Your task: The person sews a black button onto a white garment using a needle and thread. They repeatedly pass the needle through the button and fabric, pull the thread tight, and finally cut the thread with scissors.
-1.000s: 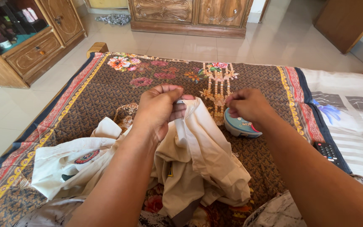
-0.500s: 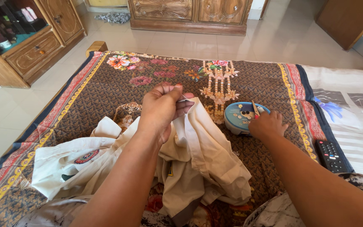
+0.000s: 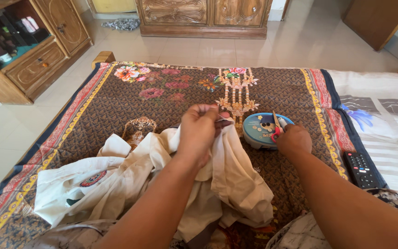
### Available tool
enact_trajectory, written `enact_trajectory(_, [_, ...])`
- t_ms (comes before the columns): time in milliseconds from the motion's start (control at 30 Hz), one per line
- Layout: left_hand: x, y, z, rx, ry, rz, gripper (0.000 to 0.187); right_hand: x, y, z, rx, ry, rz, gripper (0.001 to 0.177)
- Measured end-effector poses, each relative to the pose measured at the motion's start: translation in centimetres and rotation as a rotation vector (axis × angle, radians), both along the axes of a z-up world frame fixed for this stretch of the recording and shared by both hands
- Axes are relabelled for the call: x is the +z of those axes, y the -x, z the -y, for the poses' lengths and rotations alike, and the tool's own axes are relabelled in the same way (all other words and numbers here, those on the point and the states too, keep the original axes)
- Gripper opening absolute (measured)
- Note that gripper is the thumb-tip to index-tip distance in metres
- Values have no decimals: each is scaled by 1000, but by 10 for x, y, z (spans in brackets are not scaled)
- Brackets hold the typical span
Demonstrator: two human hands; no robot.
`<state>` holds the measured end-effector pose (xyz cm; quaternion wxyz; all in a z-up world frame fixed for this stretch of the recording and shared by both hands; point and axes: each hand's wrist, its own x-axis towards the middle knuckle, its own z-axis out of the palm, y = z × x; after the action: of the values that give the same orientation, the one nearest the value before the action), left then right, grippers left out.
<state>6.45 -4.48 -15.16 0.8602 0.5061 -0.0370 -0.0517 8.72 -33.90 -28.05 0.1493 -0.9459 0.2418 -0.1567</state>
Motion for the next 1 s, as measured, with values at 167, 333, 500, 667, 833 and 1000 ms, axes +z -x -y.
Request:
enact_trajectory(167, [-10, -9, 23, -21, 21, -4, 12, -1, -1, -1, -14, -32, 37, 33])
enact_trajectory(333, [-11, -25, 52, 51, 4, 38, 12, -8, -3, 3, -36, -102, 131, 35])
enact_trajectory(500, [-13, -40, 81, 83, -183, 112, 11, -9, -3, 8, -31, -66, 201, 35])
enact_trajectory(667, [-24, -52, 110, 165, -357, 25, 13, 10, 6, -2, -193, -219, 58, 40])
enact_trajectory(833, [-42, -63, 130, 183, -390, -13, 12, 19, 8, -3, -212, -358, 36, 35])
enact_trajectory(1000, [-53, -65, 141, 217, -576, -58, 19, 12, 6, 5, -334, -547, 87, 29])
